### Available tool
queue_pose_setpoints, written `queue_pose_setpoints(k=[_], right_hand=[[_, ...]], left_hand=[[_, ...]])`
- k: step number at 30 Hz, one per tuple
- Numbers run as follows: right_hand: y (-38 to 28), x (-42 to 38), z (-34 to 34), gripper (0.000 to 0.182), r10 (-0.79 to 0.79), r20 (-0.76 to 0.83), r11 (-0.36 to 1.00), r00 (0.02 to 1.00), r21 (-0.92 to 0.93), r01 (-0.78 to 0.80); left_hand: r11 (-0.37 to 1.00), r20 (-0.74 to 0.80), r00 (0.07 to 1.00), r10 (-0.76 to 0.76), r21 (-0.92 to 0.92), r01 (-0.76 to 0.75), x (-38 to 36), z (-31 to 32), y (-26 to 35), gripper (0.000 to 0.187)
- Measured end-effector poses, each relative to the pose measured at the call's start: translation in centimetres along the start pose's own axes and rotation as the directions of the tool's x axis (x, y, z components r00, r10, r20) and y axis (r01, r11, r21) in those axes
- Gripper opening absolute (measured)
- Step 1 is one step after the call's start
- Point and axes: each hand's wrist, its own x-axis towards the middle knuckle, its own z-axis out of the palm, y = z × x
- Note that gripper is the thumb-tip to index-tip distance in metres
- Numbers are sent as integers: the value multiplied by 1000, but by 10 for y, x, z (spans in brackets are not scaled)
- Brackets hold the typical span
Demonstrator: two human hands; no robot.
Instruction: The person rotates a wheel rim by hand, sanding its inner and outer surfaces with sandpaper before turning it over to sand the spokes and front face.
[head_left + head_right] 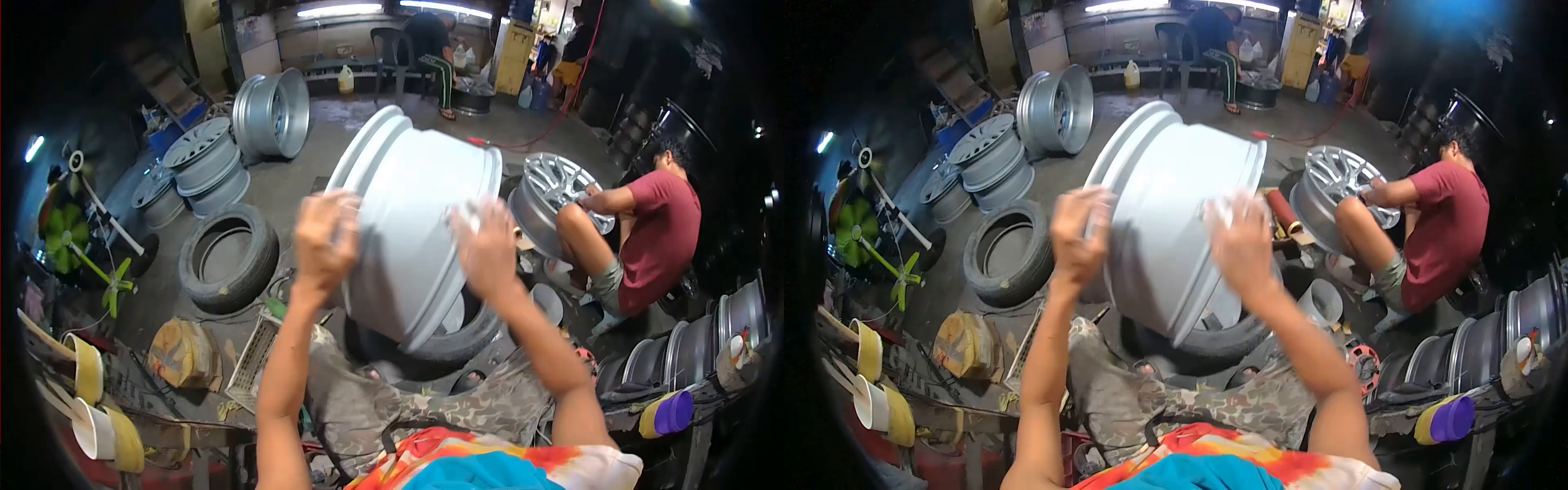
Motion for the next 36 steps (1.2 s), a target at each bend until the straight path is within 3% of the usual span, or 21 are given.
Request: queue_pose_setpoints(k=[1,2,3,5,6,7,9,11,13,15,17,19,20,21,23,26,27,29,31,33,36], right_hand=[[16,21,10,28,66,96,997,993,24,-69],[33,51,15,26,100,137,988,985,108,-115],[57,75,40,29,134,188,990,973,17,-140],[95,112,95,35,206,290,975,935,-135,-173],[101,122,114,37,259,300,965,918,-109,-237],[98,130,125,39,313,311,949,897,-83,-303],[49,121,98,32,340,203,927,918,94,-363],[8,78,81,26,307,184,896,934,276,-349],[-27,17,19,28,-135,100,947,986,305,99],[-53,-36,-14,29,-207,79,930,975,325,171],[-47,-66,-18,30,-118,122,924,985,377,64],[-32,-71,-32,29,237,-146,948,961,253,-195],[-27,-70,-39,28,321,-171,934,931,220,-282],[-31,-73,-35,30,507,-127,804,853,426,-414],[-53,-75,-8,34,760,143,273,635,816,-510],[-81,-71,16,37,732,-4,455,681,747,-485],[-78,-75,17,37,725,11,448,689,752,-484],[-66,-74,15,38,670,-43,589,741,638,-496],[-50,-72,17,41,720,-121,537,683,721,-438],[-26,-84,16,34,682,22,551,731,641,-535],[3,-83,12,33,686,31,524,727,673,-522]], left_hand=[[986,-128,992,3,168,19,-1,-17,-15,13],[983,-134,976,-174,42,181,-9,-26,-34,15],[938,-118,932,-343,-89,334,-20,-25,-52,19],[813,93,838,-537,-210,544,-49,-17,-79,35],[808,106,822,-559,-154,569,-63,-9,-81,50],[846,-1,868,-497,-225,484,-86,12,-98,60],[635,291,631,-719,-95,767,-104,5,-103,66],[692,235,747,-622,-280,665,-104,3,-87,68],[596,369,652,-663,-266,757,-102,-8,-88,73],[539,444,569,-693,-206,817,-115,-5,-118,76],[560,449,598,-664,-233,795,-110,0,-106,76],[595,343,659,-669,-285,752,-112,8,-104,67],[589,324,656,-682,-289,755,-111,11,-98,66],[587,302,656,-691,-294,754,-109,11,-92,66],[603,310,667,-678,-285,745,-114,10,-92,66],[619,282,691,-666,-309,722,-118,7,-74,64],[631,260,707,-657,-324,705,-118,4,-62,63],[682,228,719,-657,-228,695,-119,6,-52,66],[680,174,711,-681,-212,702,-122,21,-39,67],[673,216,703,-677,-203,711,-120,28,-22,69],[649,188,668,-720,-159,744,-115,37,11,72]])
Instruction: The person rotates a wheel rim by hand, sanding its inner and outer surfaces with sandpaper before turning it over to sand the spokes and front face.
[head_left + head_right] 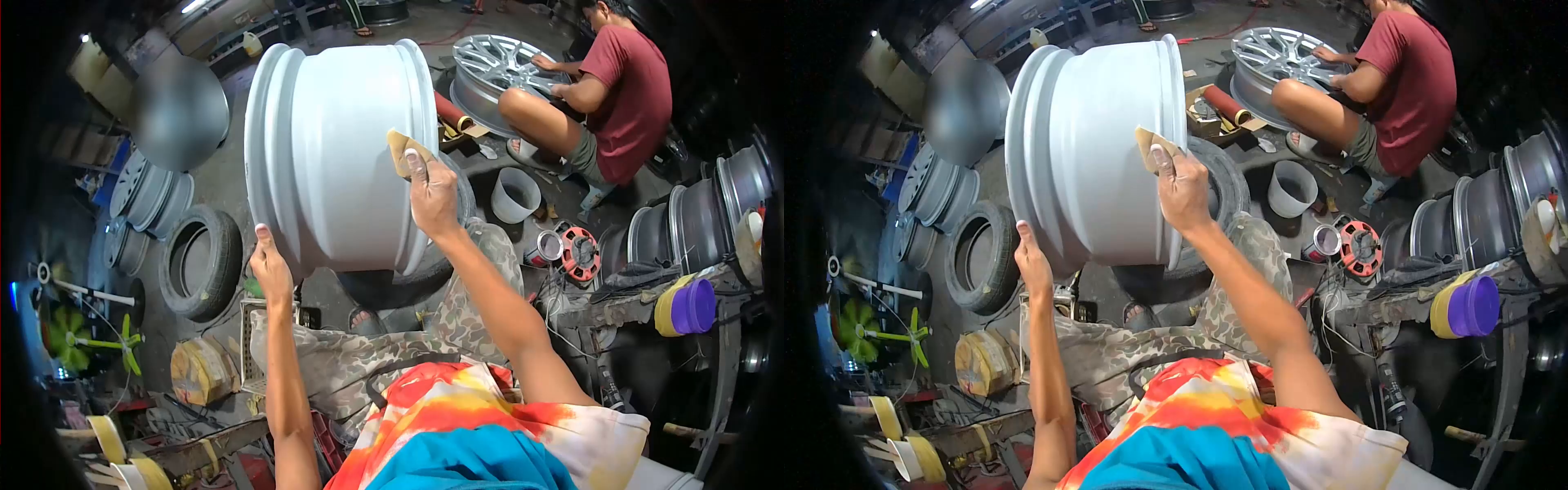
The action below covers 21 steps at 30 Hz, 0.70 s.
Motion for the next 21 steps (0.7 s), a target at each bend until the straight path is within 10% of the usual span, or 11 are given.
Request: queue_pose_setpoints(k=[8,14,15,21], right_hand=[[11,-25,-25,46,172,13,964,985,202,-171],[27,-26,-63,36,71,-156,956,985,294,-22],[26,-30,-86,31,323,-136,846,937,485,-221],[177,-130,-195,36,696,-212,701,686,-5,-713]], left_hand=[[991,-74,989,127,55,-123,-25,12,-5,67],[984,23,994,106,143,-108,-22,-22,-1,58],[973,50,990,133,185,-140,-18,-25,-4,56],[945,25,960,277,171,-277,-25,-3,16,44]])
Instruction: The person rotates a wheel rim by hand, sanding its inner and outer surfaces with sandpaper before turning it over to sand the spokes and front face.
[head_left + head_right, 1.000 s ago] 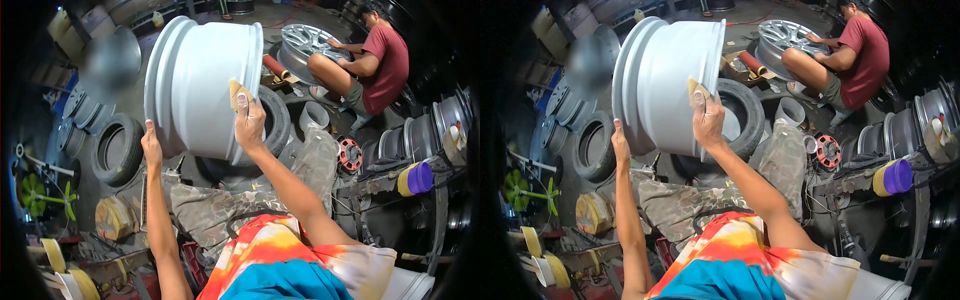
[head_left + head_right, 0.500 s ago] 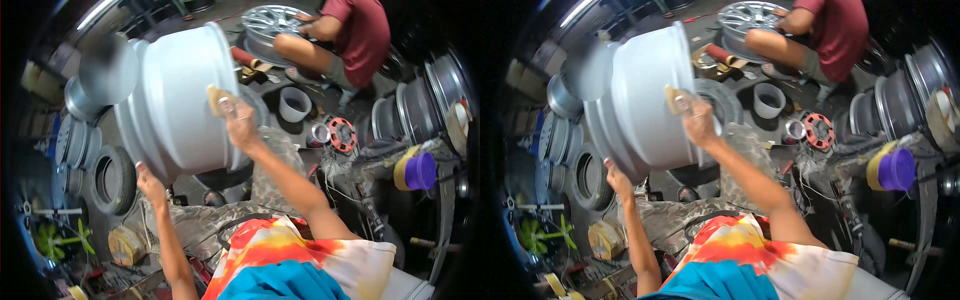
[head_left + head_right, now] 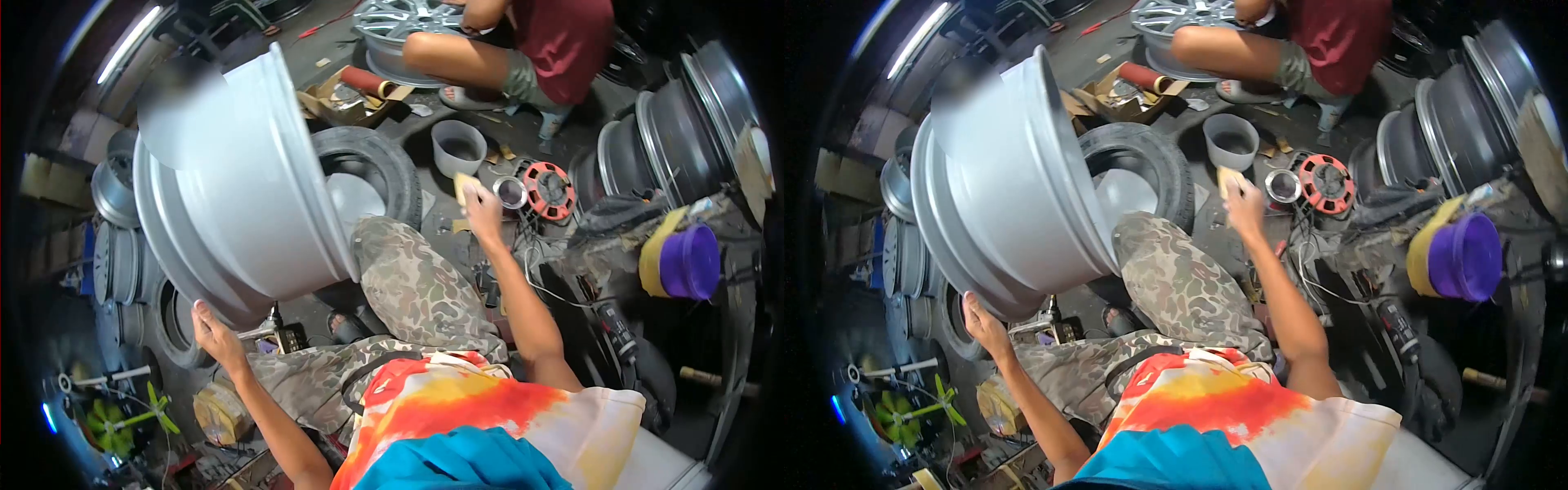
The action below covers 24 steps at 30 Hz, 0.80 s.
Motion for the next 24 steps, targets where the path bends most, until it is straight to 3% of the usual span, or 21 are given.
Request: queue_pose_setpoints(k=[2,4,6,8,10,11,13,14,16,19,21,22,24], right_hand=[[22,-5,0,36,147,138,983,979,-130,-130],[35,0,30,34,204,198,976,959,-122,-182],[68,20,73,32,-160,308,963,938,-161,217],[65,34,120,30,-140,393,960,909,-171,222],[66,47,167,41,-217,617,918,757,-135,373],[78,52,190,41,-224,623,921,749,-117,372],[107,59,238,47,-92,833,816,545,-251,521],[132,61,262,47,-98,837,822,538,-237,518],[176,62,303,45,122,954,476,274,-298,827],[199,30,303,38,58,947,431,317,-310,847],[185,13,286,37,51,866,458,497,-462,759],[203,15,295,37,61,871,460,487,-458,761],[261,17,317,34,161,939,582,303,-338,739]], left_hand=[[997,21,1000,8,82,-9,-1,-6,1,39],[995,17,999,45,92,-47,-4,-5,4,39],[992,-18,998,54,114,-52,-3,-4,9,40],[989,10,1000,4,145,-6,-4,-10,13,38],[976,20,999,-43,215,37,-7,-20,19,31],[966,36,994,-107,240,95,-11,-21,24,28],[949,46,985,-167,278,148,-20,-26,30,26],[946,20,988,-154,290,141,-27,-28,33,25],[939,-15,991,-135,316,133,-42,-36,32,26],[923,-79,973,-217,308,230,-63,-55,29,27],[878,-74,944,-321,349,326,-72,-65,34,24],[872,-76,940,-331,356,336,-75,-67,33,24],[858,-82,942,-327,391,332,-78,-70,31,22]])
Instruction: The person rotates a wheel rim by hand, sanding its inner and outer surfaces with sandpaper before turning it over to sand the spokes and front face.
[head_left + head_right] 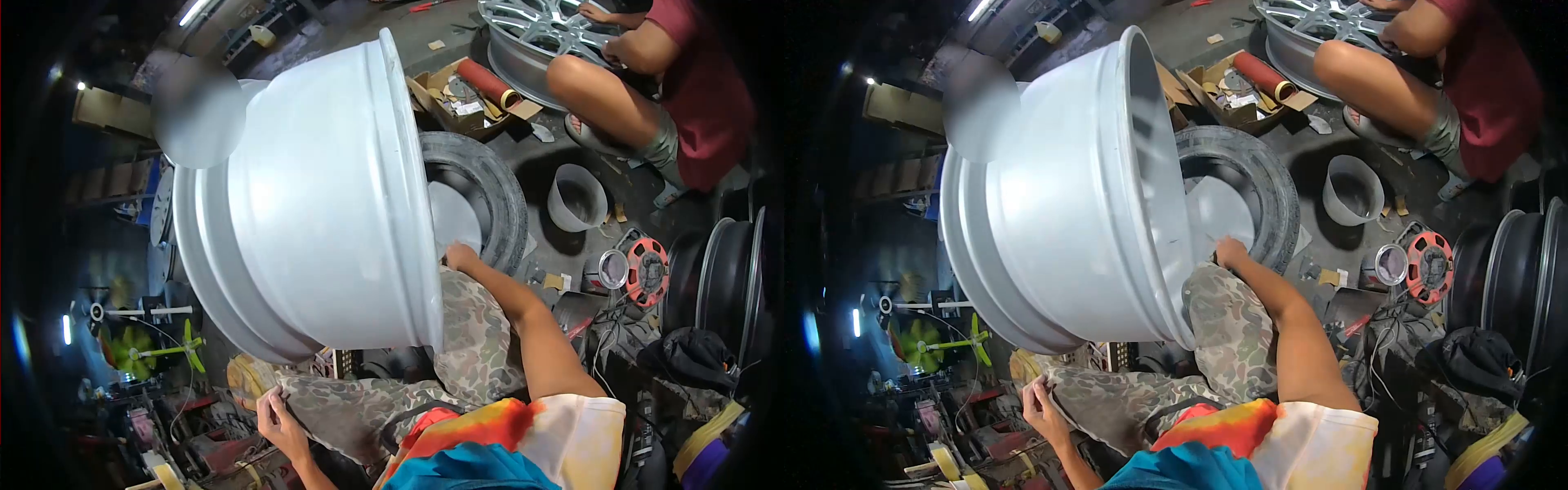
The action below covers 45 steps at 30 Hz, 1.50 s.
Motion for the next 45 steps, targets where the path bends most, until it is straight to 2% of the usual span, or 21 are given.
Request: queue_pose_setpoints(k=[7,8,9,10,11,16,18,20,23,25,28,30,31,34,36,38,40,42,43,44,45], right_hand=[[-16,-25,-52,30,55,-301,998,952,36,-47],[-23,-41,-85,30,261,-313,902,913,416,-115],[-29,-59,-115,31,450,-244,666,859,732,-141],[-26,-76,-133,31,465,-232,488,854,873,-29],[-20,-95,-150,32,478,-220,283,850,955,88],[-82,-241,-259,28,578,-405,47,709,883,466],[-124,-297,-297,27,498,-529,157,687,834,529],[-171,-332,-315,23,525,-537,97,660,808,581],[-221,-362,-321,14,218,-706,279,673,706,651],[-252,-362,-314,12,55,-735,401,676,636,659],[-286,-355,-297,12,33,-700,435,713,653,620],[-302,-355,-294,14,201,-537,118,819,843,524],[-312,-350,-291,15,238,-564,87,791,823,561],[-334,-339,-274,11,-39,-588,428,808,721,545],[-355,-337,-261,12,-314,-530,522,788,597,609],[-376,-339,-253,16,-323,-491,581,809,572,579],[-373,-334,-255,29,-363,-294,483,884,752,448],[-385,-331,-250,53,-457,-334,421,825,736,531],[-394,-330,-251,74,-522,-279,528,806,636,563],[-412,-332,-249,65,-536,-281,512,796,641,572],[-417,-325,-248,58,-670,-247,518,700,519,680]], left_hand=[[986,7,986,168,21,-168,12,11,40,19],[986,0,986,168,12,-168,13,9,44,19],[982,-19,982,190,-21,-190,12,7,48,19],[976,-37,977,208,-58,-210,11,7,51,19],[970,-57,978,200,-132,-206,8,8,55,18],[894,91,950,298,-377,-244,-7,30,86,15],[840,249,901,354,-509,-189,-14,44,107,8],[792,380,825,419,-597,-127,-22,55,132,19],[728,463,745,480,-684,-44,-31,66,157,51],[699,438,769,466,-715,-16,-34,70,152,32],[622,395,863,316,-773,126,-36,62,130,12],[473,399,910,112,-827,305,-34,42,111,12],[465,432,892,131,-822,330,-29,31,95,16],[362,412,855,316,-885,293,-39,19,63,18],[414,500,799,335,-840,352,-50,8,50,18],[443,420,859,291,-856,268,-57,-3,32,18],[304,488,856,169,-852,426,-63,-17,9,18],[369,566,804,182,-797,478,-70,-35,-21,23],[414,642,742,193,-739,532,-73,-43,-37,25],[460,714,667,215,-676,576,-75,-50,-46,26],[427,668,693,270,-728,535,-75,-57,-46,28]])
